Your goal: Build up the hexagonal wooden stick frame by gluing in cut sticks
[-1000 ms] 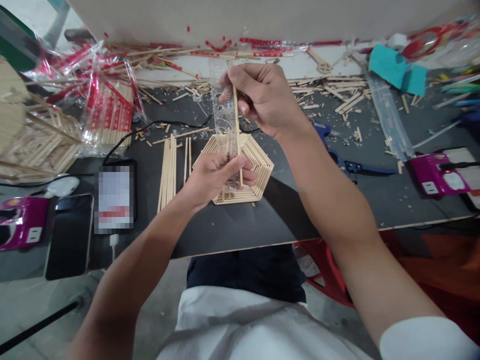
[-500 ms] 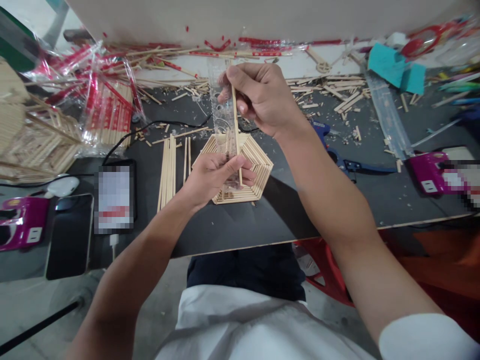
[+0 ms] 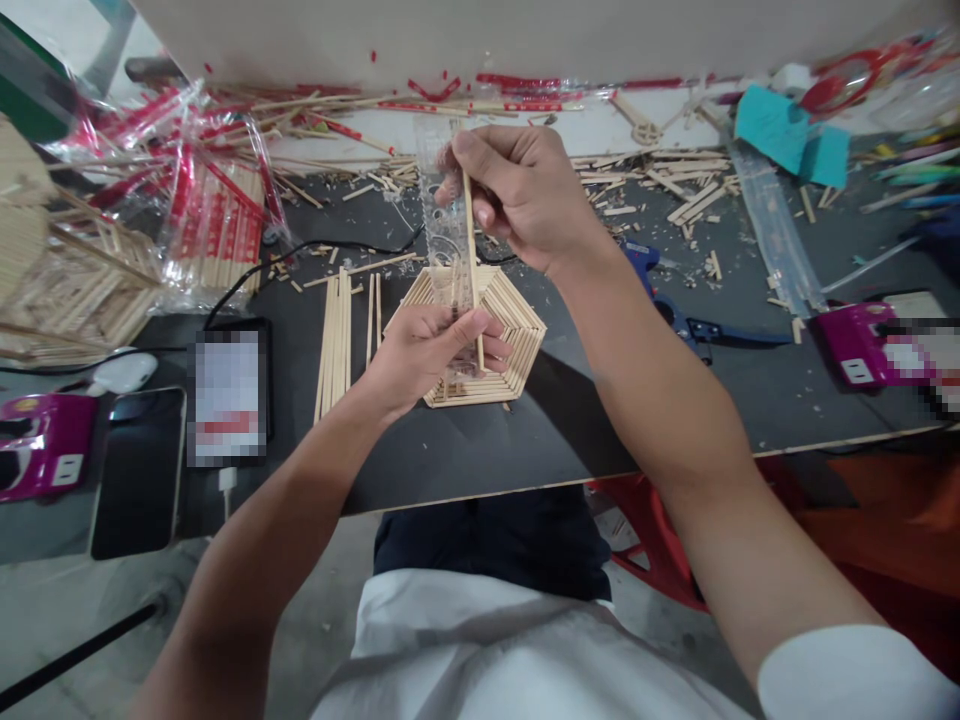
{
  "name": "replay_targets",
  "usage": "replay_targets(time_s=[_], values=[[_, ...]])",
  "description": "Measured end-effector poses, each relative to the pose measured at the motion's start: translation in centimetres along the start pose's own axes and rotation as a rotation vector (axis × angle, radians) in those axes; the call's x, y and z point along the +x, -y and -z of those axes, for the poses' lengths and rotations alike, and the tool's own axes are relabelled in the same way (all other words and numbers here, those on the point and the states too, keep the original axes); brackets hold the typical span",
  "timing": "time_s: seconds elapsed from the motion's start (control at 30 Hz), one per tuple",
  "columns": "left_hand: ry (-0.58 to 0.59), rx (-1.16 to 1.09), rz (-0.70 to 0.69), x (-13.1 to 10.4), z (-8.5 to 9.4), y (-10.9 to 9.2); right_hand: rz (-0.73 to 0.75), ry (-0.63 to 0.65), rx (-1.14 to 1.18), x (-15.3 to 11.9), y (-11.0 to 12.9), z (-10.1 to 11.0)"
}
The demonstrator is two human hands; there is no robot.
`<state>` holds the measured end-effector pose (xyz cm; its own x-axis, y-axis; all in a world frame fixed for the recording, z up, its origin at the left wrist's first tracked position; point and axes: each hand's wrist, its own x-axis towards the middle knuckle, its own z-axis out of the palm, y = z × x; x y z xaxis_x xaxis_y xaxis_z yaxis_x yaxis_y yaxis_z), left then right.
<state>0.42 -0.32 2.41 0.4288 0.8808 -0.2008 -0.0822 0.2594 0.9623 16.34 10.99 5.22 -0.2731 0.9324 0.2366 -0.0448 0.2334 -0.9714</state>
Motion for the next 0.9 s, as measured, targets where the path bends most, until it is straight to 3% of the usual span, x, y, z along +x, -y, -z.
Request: replay_targets(time_s=[0.53,0.73,0.9], values=[[-0.015,-0.004,0.022,0.0,0.1,-0.1,0.015,-0.011,0.078,-0.2,0.4,-0.3],[-0.064,0.04,0.06,0.3,0.1,-0.2,-0.105,-0.058,0.062,-0.5,1.2,-0.5],[-0.067,0.035,0.082,0.5,0.2,-0.1,-0.114,-0.05,0.123,-0.6,1.3,-0.6]])
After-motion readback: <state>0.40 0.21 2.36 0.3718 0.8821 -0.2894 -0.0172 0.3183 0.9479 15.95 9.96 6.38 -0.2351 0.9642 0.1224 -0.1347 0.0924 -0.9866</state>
